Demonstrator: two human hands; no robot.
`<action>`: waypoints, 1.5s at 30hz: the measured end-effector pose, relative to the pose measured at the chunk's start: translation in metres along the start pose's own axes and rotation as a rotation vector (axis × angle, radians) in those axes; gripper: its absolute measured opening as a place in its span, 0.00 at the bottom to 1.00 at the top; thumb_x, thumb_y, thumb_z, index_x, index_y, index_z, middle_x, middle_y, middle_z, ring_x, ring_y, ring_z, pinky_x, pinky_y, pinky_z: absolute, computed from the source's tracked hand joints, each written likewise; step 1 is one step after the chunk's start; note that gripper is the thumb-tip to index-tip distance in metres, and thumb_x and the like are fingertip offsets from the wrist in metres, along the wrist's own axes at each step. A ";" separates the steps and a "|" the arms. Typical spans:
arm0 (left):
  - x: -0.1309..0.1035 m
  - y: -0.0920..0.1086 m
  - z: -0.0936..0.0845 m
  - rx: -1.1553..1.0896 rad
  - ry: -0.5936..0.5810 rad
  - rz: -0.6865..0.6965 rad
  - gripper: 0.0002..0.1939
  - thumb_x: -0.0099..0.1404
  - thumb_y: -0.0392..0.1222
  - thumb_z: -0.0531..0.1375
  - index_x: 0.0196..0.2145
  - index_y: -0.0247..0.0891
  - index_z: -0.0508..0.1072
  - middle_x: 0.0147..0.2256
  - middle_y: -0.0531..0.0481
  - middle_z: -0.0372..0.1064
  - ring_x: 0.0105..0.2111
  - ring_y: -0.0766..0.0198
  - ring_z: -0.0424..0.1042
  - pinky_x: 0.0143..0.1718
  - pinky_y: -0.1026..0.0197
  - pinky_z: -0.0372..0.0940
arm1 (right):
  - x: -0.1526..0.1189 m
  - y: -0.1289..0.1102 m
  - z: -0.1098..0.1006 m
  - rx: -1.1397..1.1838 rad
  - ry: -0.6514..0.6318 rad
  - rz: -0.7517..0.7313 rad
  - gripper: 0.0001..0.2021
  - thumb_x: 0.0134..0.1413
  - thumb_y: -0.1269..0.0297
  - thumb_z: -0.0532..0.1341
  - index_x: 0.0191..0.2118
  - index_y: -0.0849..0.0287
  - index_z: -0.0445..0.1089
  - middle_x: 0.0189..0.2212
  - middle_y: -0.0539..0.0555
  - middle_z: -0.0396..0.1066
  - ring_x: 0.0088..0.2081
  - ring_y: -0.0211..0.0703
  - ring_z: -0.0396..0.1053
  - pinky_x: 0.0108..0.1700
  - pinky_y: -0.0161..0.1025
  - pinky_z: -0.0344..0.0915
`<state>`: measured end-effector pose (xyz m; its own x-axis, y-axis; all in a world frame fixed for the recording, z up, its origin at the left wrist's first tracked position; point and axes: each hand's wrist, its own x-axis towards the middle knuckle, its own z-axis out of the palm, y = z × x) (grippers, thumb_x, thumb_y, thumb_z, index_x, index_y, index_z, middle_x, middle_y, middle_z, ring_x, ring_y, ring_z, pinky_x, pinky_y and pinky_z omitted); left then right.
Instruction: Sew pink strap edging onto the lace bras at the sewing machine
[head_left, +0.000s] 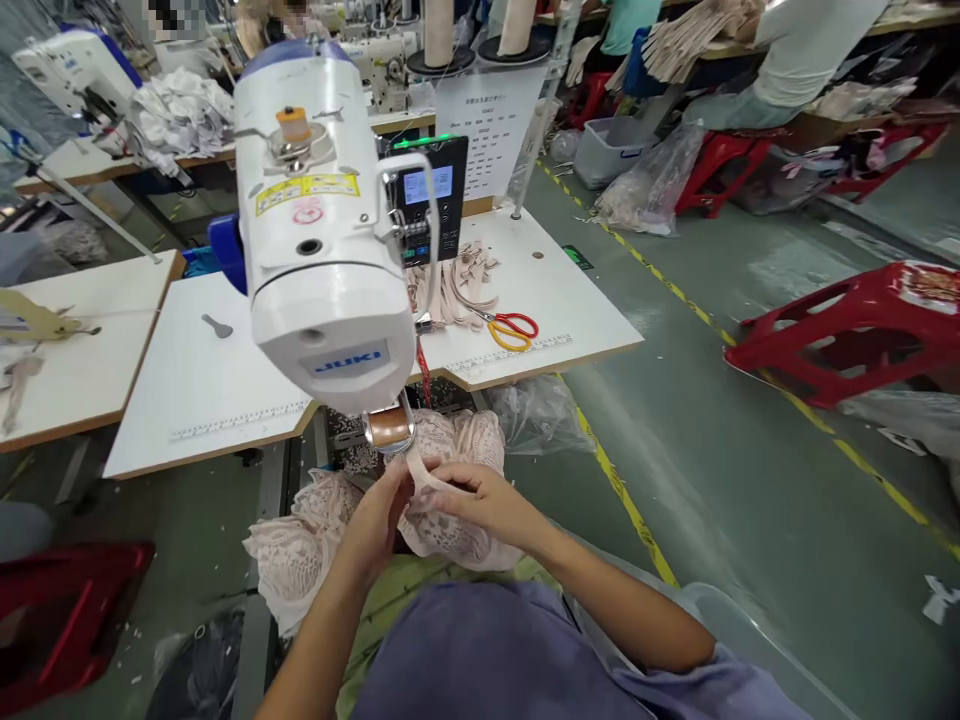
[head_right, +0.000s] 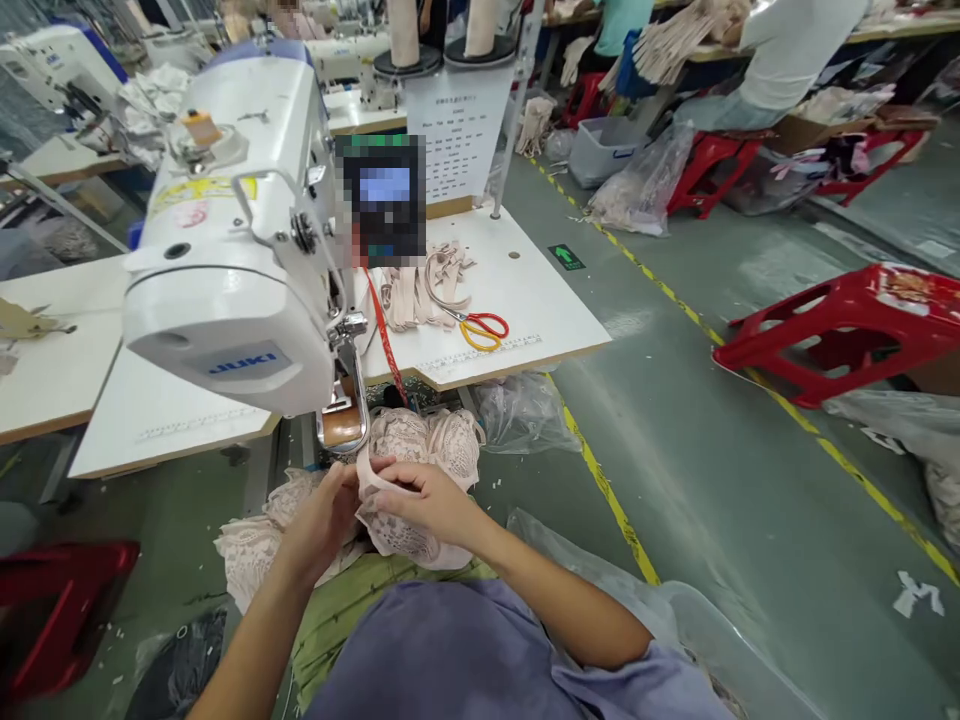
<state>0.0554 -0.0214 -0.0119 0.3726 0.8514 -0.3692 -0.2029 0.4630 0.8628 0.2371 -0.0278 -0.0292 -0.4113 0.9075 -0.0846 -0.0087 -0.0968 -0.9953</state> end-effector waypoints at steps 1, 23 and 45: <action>0.000 0.007 0.001 -0.082 -0.012 -0.017 0.22 0.68 0.55 0.55 0.40 0.32 0.77 0.35 0.42 0.75 0.41 0.54 0.73 0.46 0.54 0.65 | -0.002 0.007 0.001 -0.122 -0.054 -0.036 0.18 0.61 0.49 0.59 0.42 0.59 0.73 0.34 0.53 0.72 0.35 0.42 0.67 0.38 0.37 0.61; -0.070 0.086 -0.220 -0.515 0.827 0.279 0.18 0.73 0.26 0.39 0.31 0.34 0.62 0.19 0.60 0.63 0.12 0.80 0.57 0.16 0.76 0.57 | -0.048 0.093 -0.055 0.016 0.569 0.290 0.22 0.49 0.45 0.65 0.41 0.57 0.67 0.30 0.51 0.70 0.29 0.41 0.67 0.29 0.34 0.63; -0.043 -0.007 -0.029 0.687 0.094 0.404 0.15 0.71 0.40 0.52 0.54 0.42 0.59 0.39 0.49 0.68 0.26 0.69 0.66 0.28 0.65 0.61 | 0.022 0.018 0.026 -0.228 -0.376 -0.119 0.28 0.51 0.37 0.61 0.44 0.58 0.74 0.38 0.54 0.71 0.41 0.46 0.67 0.45 0.41 0.62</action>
<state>0.0147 -0.0546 -0.0123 0.3053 0.9521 0.0163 0.3084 -0.1151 0.9443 0.2043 -0.0204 -0.0475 -0.7221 0.6917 0.0124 0.1074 0.1298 -0.9857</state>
